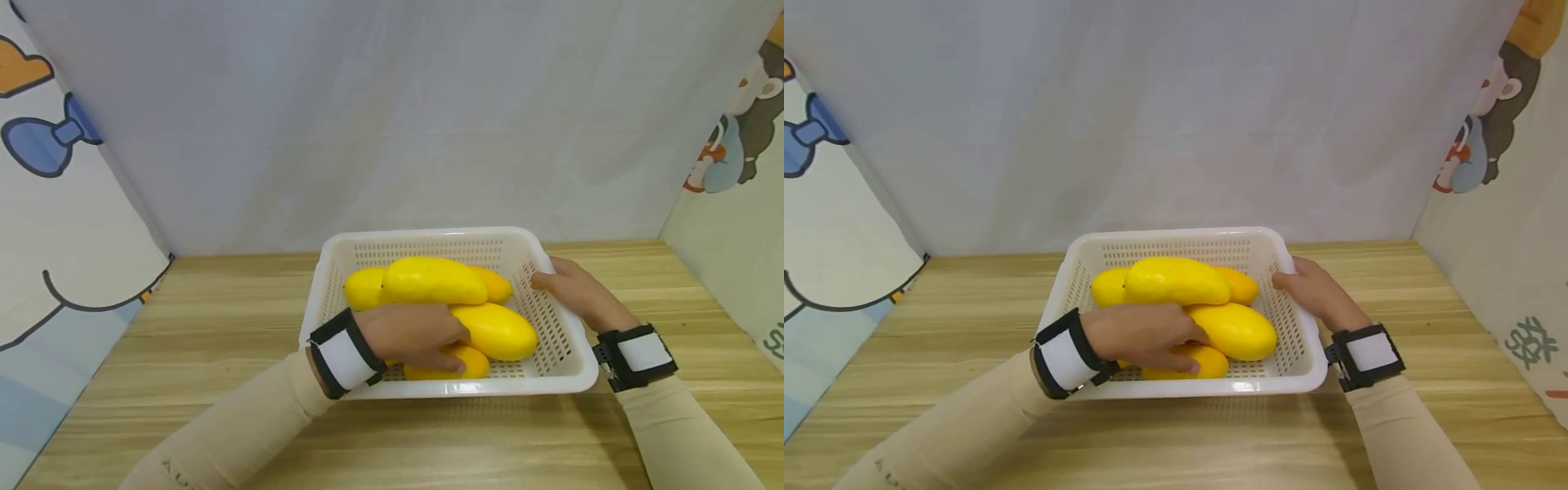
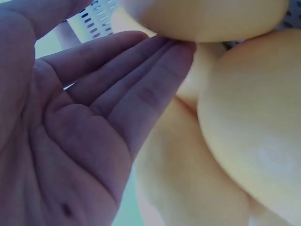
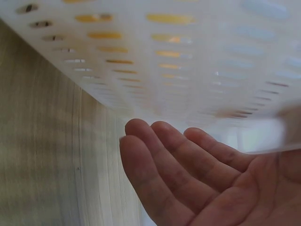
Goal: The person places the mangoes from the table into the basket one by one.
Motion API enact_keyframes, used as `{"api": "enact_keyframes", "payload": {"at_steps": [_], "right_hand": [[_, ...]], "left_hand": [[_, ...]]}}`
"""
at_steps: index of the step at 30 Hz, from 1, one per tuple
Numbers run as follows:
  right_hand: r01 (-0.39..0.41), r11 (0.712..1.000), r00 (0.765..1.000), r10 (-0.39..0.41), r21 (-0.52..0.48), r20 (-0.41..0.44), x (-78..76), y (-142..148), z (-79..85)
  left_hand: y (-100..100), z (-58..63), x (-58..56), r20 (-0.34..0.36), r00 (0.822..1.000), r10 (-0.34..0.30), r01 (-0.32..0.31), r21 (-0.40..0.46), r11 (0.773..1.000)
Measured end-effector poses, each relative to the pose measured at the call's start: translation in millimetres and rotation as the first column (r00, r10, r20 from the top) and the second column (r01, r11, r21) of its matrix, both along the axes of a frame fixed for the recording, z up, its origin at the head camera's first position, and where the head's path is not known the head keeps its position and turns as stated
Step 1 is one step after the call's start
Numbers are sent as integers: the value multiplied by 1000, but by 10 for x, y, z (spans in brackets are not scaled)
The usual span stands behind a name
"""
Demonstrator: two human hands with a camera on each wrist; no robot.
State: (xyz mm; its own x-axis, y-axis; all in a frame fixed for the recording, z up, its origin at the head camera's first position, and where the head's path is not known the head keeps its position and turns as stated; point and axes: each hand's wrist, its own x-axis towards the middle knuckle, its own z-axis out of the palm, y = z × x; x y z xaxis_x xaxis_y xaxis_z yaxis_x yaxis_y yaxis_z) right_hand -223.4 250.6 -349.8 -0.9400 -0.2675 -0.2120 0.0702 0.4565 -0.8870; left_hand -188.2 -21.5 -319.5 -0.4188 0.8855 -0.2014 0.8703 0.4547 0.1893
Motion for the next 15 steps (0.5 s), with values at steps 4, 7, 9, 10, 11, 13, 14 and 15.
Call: {"api": "enact_keyframes", "payload": {"at_steps": [4, 7, 9, 10, 11, 13, 14, 15], "right_hand": [[0, 1000, 1000, 0, -1, -2, -7, -12, -1], [-4, 1000, 1000, 4, 3, -4, -10, -16, -5], [-7, 1000, 1000, 7, 3, -4, -11, -17, -6], [-8, 1000, 1000, 8, 2, -4, -10, -16, -6], [-8, 1000, 1000, 8, 0, -3, -10, -15, -6], [-8, 1000, 1000, 8, -8, -2, -7, -12, -6], [-8, 1000, 1000, 8, -13, 0, -5, -12, -6], [-9, 1000, 1000, 9, -15, 0, -4, -11, -7]], "left_hand": [[-28, 61, -4, 25, 1000, -19, 17, 66, 998], [-74, 136, 6, 30, 999, -25, 21, 129, 991], [-117, 200, 23, 23, 1000, -19, 15, 186, 982], [-141, 237, 33, 11, 1000, -13, 10, 212, 977], [-167, 276, 45, 0, 1000, -7, 7, 242, 970], [-230, 361, 72, -26, 999, 22, -14, 293, 956], [-266, 405, 85, -41, 999, 35, -20, 315, 949], [-305, 450, 99, -58, 997, 52, -29, 338, 941]]}}
